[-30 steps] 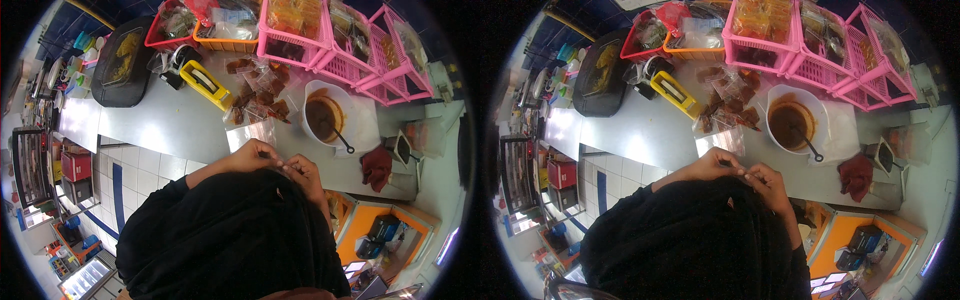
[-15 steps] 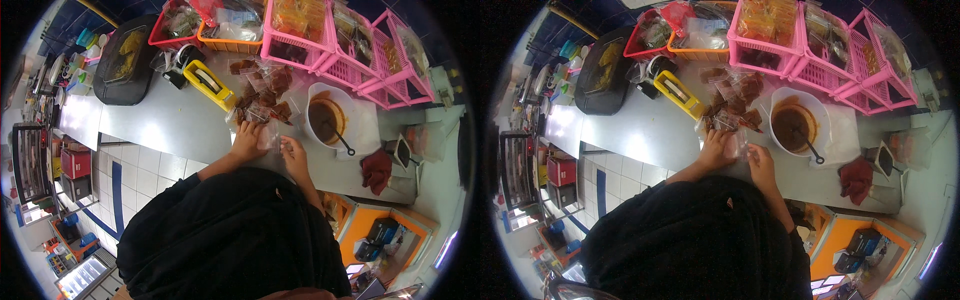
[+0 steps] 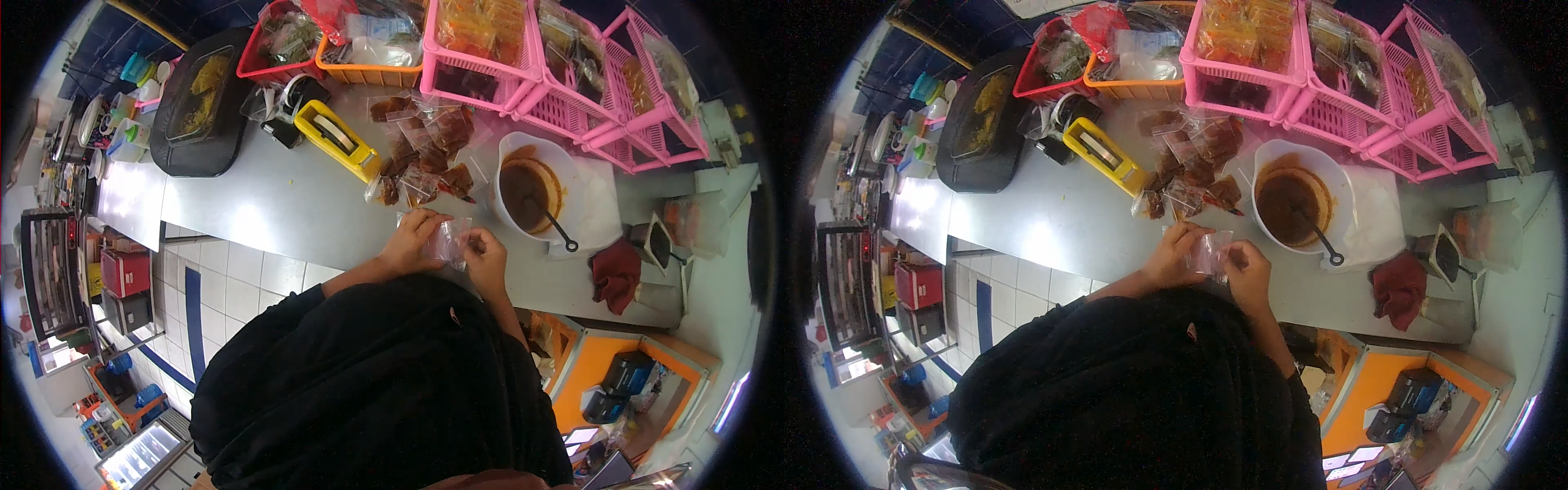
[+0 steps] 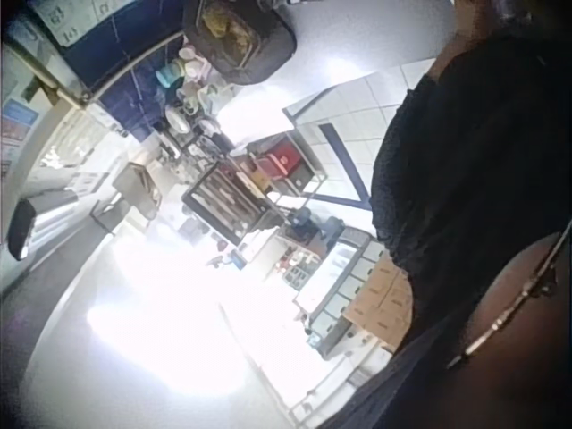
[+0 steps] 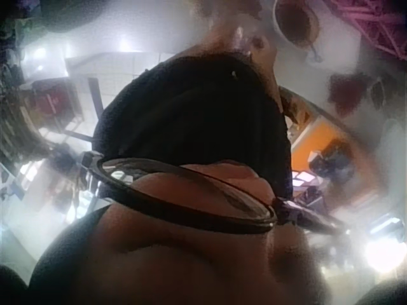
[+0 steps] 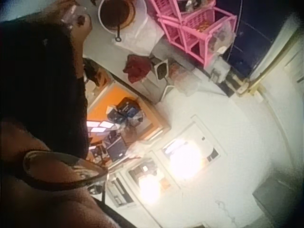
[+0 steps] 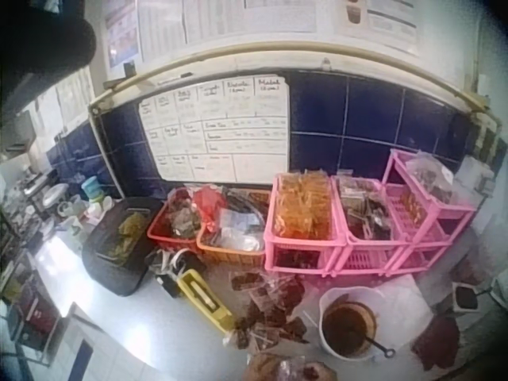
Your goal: The person walks to a kitchen counter, scoops sauce from a bowl into small plastic bags using a spoon, and seals the bags by hand.
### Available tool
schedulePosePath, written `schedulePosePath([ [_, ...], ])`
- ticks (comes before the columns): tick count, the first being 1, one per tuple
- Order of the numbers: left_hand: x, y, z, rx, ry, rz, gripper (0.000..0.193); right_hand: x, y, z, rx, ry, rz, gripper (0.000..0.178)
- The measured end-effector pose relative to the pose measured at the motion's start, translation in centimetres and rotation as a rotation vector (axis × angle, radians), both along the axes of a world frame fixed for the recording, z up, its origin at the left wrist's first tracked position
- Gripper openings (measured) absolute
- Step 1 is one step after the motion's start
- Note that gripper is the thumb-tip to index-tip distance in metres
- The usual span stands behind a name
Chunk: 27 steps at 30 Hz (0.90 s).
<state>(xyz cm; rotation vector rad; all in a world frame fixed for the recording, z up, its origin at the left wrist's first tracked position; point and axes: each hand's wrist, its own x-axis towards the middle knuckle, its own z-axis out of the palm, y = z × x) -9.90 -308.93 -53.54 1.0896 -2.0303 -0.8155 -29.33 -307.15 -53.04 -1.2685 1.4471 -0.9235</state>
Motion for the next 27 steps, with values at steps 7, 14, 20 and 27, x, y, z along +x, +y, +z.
schedulePosePath([
  [7, -0.3, 0.3, 0.4, 0.025, 0.01, -0.007, 0.08, 0.6, 0.0, 1.6, -0.167, 0.196, -0.127, 0.019],
  [14, -0.2, 0.2, 0.1, -0.029, -0.004, 0.03, 0.081, -0.1, -0.1, 1.4, -0.383, 0.417, 0.064, 0.014],
  [20, -0.3, 0.1, 0.7, 0.065, -0.022, 0.086, 0.081, 0.5, -0.3, 2.7, -0.488, 0.396, -0.091, 0.012],
  [27, -0.2, 0.2, 0.5, 0.024, -0.042, 0.068, 0.082, 0.0, 0.1, 2.4, -0.284, 0.31, -0.04, 0.01],
])
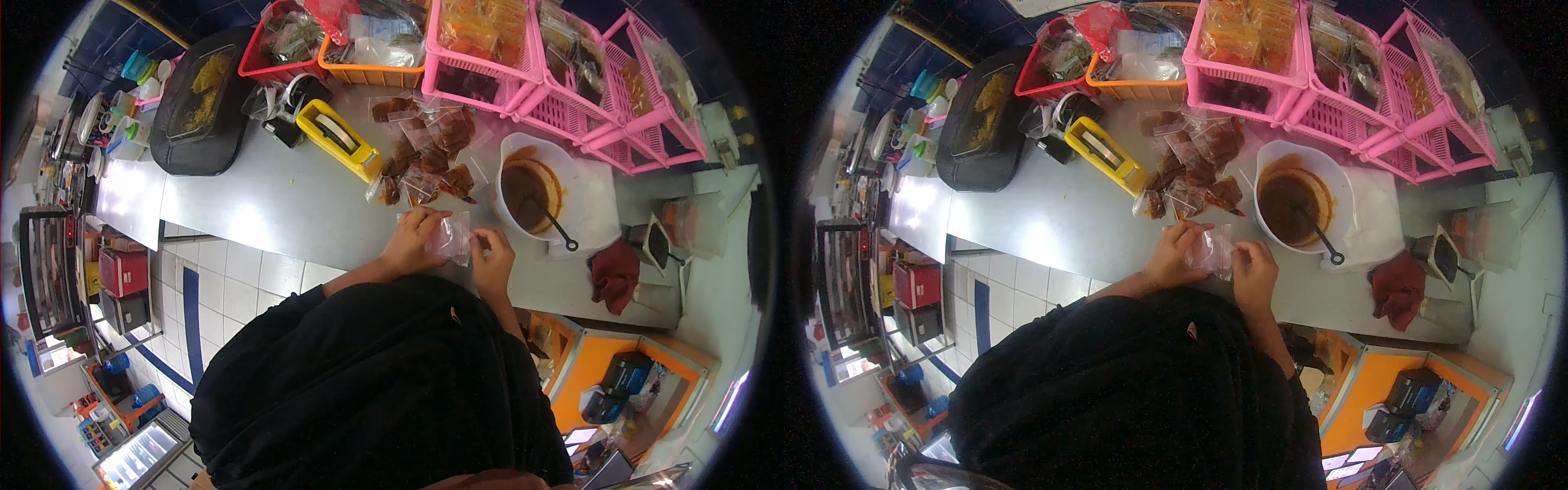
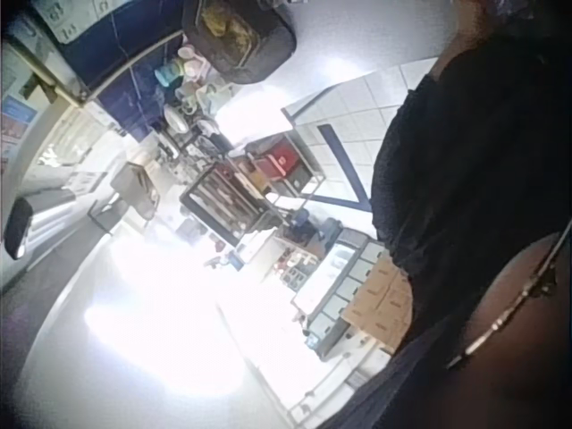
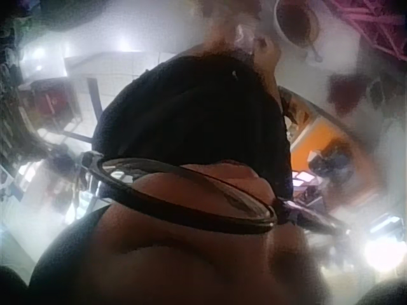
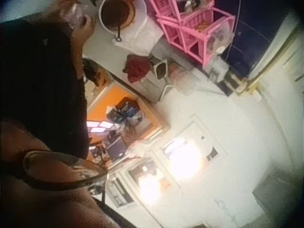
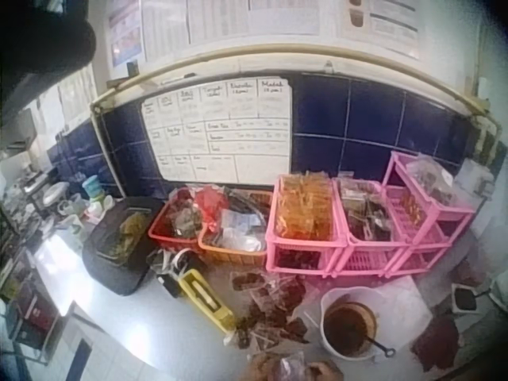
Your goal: The person walks to a kitchen counter, scoops sauce from a bowl into small plastic bags using a spoon, and seals the bags by hand.
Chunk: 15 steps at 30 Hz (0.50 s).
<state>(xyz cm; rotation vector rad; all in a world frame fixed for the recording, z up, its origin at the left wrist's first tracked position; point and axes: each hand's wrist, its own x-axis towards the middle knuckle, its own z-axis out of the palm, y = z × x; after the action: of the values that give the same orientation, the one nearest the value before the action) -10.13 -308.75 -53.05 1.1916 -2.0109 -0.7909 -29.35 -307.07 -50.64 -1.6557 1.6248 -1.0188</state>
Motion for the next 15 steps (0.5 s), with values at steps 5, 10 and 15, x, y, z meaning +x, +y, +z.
schedulePosePath([
  [5, 0.0, -0.2, -0.4, 0.046, -0.061, 0.152, 0.084, 0.1, 0.0, -0.2, -0.164, -0.037, -0.125, 0.015],
  [10, 0.5, -0.4, -0.4, 0.02, -0.118, 0.186, 0.082, -0.3, 0.6, -0.4, 0.225, -0.929, -0.247, 0.022],
  [15, 0.5, -0.8, 0.3, 0.649, 0.726, -0.236, 0.057, -0.6, 1.2, -0.3, 0.256, -1.04, -0.222, 0.018],
])
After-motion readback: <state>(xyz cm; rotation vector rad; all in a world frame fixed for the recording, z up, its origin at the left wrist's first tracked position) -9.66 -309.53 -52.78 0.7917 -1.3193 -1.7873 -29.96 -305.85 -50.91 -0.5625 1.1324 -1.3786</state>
